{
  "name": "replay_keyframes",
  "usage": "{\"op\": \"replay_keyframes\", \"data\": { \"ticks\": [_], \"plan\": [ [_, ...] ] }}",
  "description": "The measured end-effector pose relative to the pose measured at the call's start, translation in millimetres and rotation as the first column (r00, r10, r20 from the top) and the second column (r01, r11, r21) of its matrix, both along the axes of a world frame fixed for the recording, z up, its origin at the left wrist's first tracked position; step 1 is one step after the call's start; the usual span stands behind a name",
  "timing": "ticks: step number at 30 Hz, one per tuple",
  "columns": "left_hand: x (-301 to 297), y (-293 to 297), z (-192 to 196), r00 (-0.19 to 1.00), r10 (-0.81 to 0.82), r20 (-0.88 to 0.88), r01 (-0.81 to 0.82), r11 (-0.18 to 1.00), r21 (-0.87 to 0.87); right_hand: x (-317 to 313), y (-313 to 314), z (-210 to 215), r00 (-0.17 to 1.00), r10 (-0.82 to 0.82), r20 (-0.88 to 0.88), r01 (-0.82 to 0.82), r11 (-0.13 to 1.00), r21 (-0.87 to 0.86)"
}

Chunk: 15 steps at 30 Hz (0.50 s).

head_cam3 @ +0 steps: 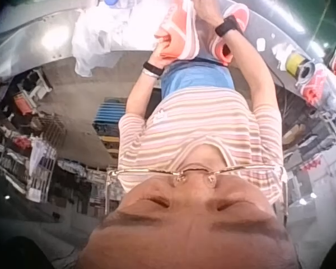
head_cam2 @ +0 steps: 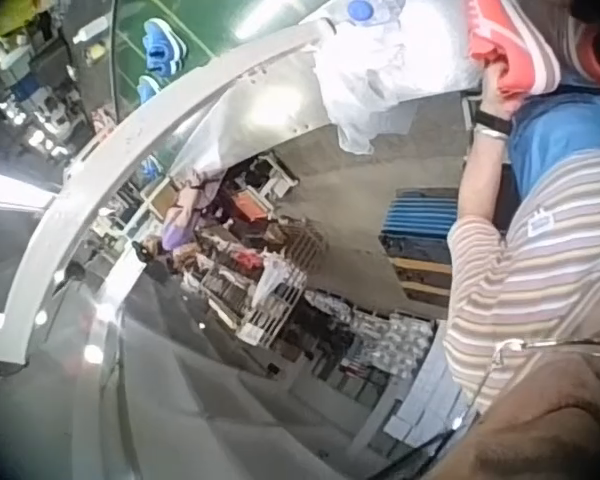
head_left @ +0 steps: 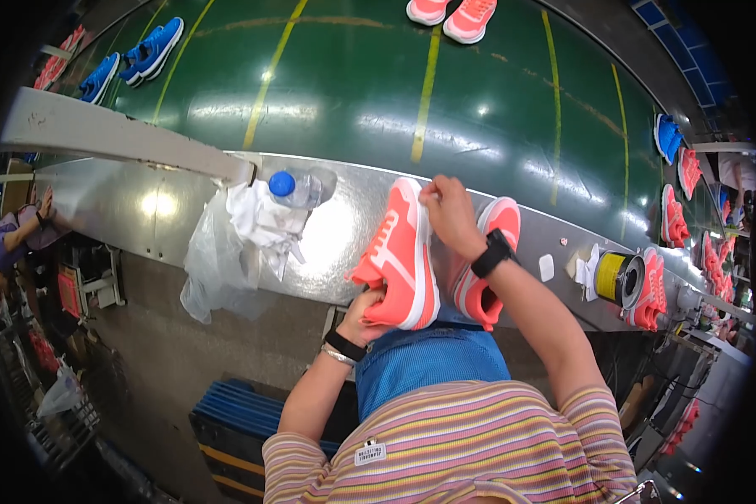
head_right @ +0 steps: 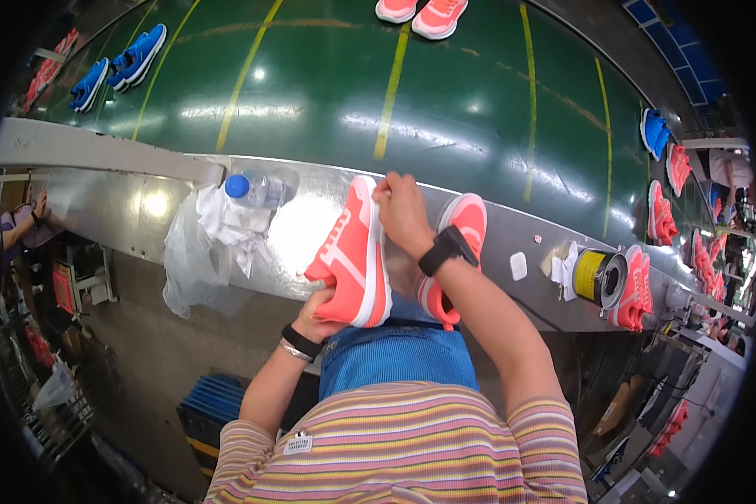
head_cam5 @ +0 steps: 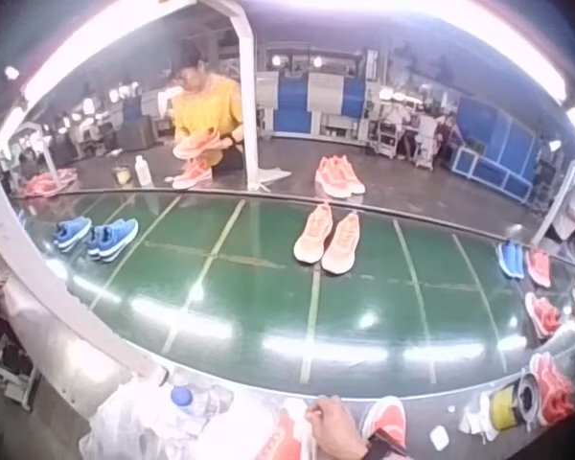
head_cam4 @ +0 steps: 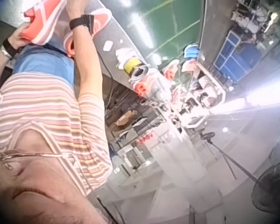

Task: Cleaning and inspecting finished shoes on a conveyor belt using a cloth.

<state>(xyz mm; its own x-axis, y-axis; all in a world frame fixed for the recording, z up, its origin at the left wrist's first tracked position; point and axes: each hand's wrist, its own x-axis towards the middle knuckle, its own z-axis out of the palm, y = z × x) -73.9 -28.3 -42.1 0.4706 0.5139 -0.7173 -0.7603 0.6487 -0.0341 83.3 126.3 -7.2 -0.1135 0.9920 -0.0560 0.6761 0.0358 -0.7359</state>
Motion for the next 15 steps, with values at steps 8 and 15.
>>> {"op": "replay_keyframes", "data": {
  "ticks": [8, 15],
  "plan": [
    [-3.2, -12.2, -44.4, 0.964, -0.022, 0.265, -0.043, 0.970, 0.240, 4.2, 5.1, -2.7, 0.997, -0.006, -0.071, 0.006, 1.000, 0.000],
    [-2.9, 2.6, -19.4, 0.994, -0.085, 0.066, 0.071, 0.979, 0.190, 27.7, -118.9, 37.5, 0.956, 0.163, -0.245, -0.181, 0.982, -0.052]
  ]
}}
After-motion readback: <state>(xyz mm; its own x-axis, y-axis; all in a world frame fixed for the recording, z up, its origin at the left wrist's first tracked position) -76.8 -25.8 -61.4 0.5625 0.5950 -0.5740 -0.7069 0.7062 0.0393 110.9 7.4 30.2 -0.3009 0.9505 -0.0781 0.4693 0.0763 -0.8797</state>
